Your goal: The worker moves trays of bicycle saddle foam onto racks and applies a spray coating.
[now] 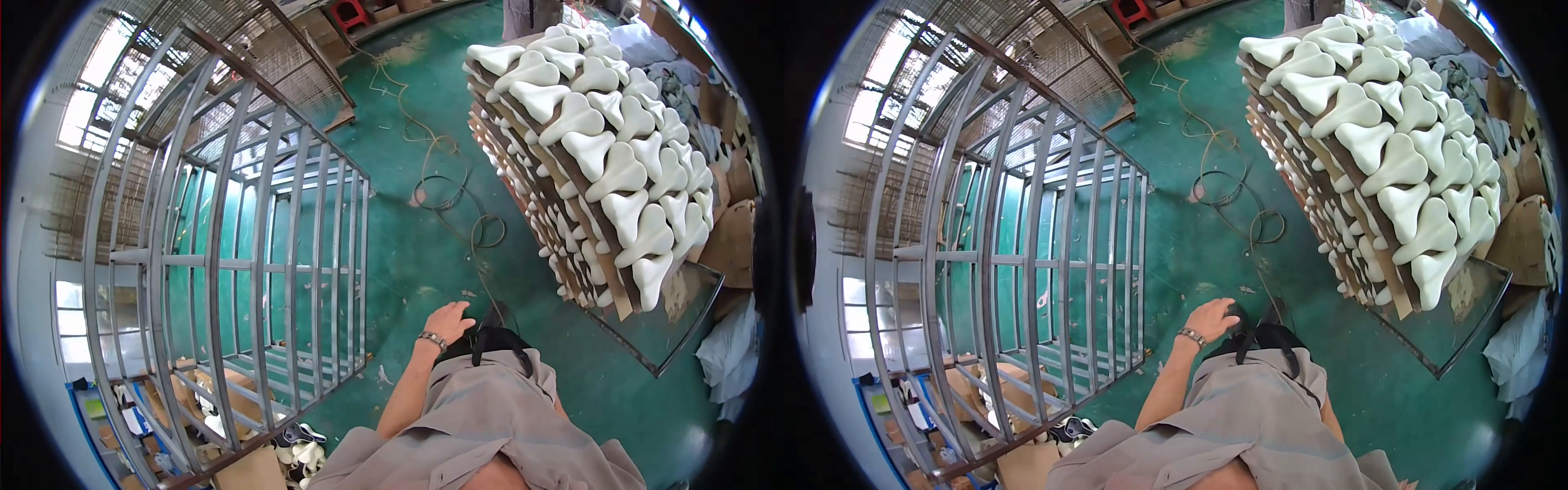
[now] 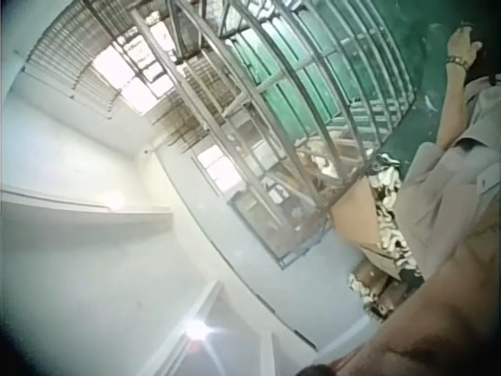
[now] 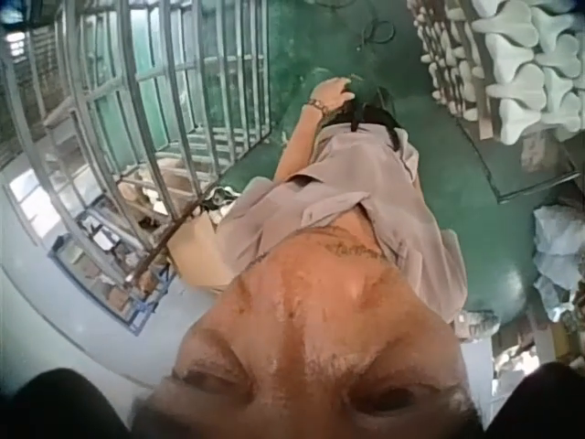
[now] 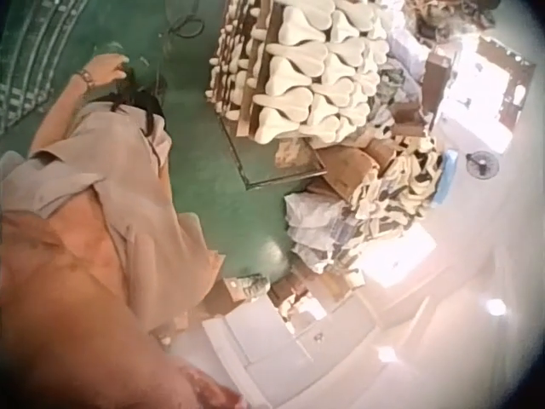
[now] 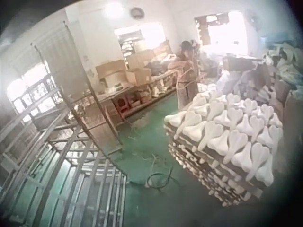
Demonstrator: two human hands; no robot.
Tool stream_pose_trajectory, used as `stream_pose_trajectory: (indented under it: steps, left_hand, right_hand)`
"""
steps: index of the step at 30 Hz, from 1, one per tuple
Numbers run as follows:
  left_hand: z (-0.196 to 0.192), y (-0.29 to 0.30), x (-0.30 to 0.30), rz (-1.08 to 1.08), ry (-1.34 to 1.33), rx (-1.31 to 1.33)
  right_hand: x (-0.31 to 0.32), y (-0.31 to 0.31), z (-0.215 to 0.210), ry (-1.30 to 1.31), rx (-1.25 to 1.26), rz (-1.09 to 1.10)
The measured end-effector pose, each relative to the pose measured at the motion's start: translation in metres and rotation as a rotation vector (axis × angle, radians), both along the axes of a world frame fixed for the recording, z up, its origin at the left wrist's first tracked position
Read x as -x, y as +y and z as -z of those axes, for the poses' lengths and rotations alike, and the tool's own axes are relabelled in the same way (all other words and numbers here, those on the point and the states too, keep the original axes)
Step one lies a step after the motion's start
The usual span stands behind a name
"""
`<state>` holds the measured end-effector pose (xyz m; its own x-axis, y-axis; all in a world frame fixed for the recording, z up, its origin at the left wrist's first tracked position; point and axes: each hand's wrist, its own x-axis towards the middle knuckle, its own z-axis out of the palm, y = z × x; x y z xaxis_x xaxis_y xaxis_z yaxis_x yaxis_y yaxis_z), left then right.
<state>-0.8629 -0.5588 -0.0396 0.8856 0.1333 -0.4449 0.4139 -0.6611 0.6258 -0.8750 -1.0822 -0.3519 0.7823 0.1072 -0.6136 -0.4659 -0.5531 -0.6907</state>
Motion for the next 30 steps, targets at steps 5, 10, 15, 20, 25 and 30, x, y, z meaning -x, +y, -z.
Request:
stream_pose_trajectory:
  steps: [5, 10, 15, 20, 25, 30]
  left_hand:
    - [0.036, 0.032, 0.034, 0.005, 0.094, -0.069]
    - [0.072, 0.071, 0.093, -0.104, 0.083, -0.104]
    - [0.115, 0.060, 0.124, -0.091, 0.133, -0.089]
    - [0.120, 0.025, 0.135, -0.118, 0.179, -0.082]
    - [0.098, -0.073, 0.089, -0.124, 0.148, -0.055]
    - [0.075, -0.241, 0.019, -0.159, 0.035, 0.114]
  right_hand:
    - [0.004, 0.010, -0.053, -0.515, 0.375, -0.755]
    - [-0.014, 0.064, -0.119, 0.001, 0.164, -0.122]
    - [-0.006, 0.034, -0.144, 0.064, 0.322, -0.056]
    - [-0.007, -0.016, -0.146, 0.054, 0.417, 0.049]
    - [-0.042, -0.095, -0.155, -0.011, 0.386, 0.128]
    - [-0.127, -0.177, -0.158, 0.116, 0.112, 0.233]
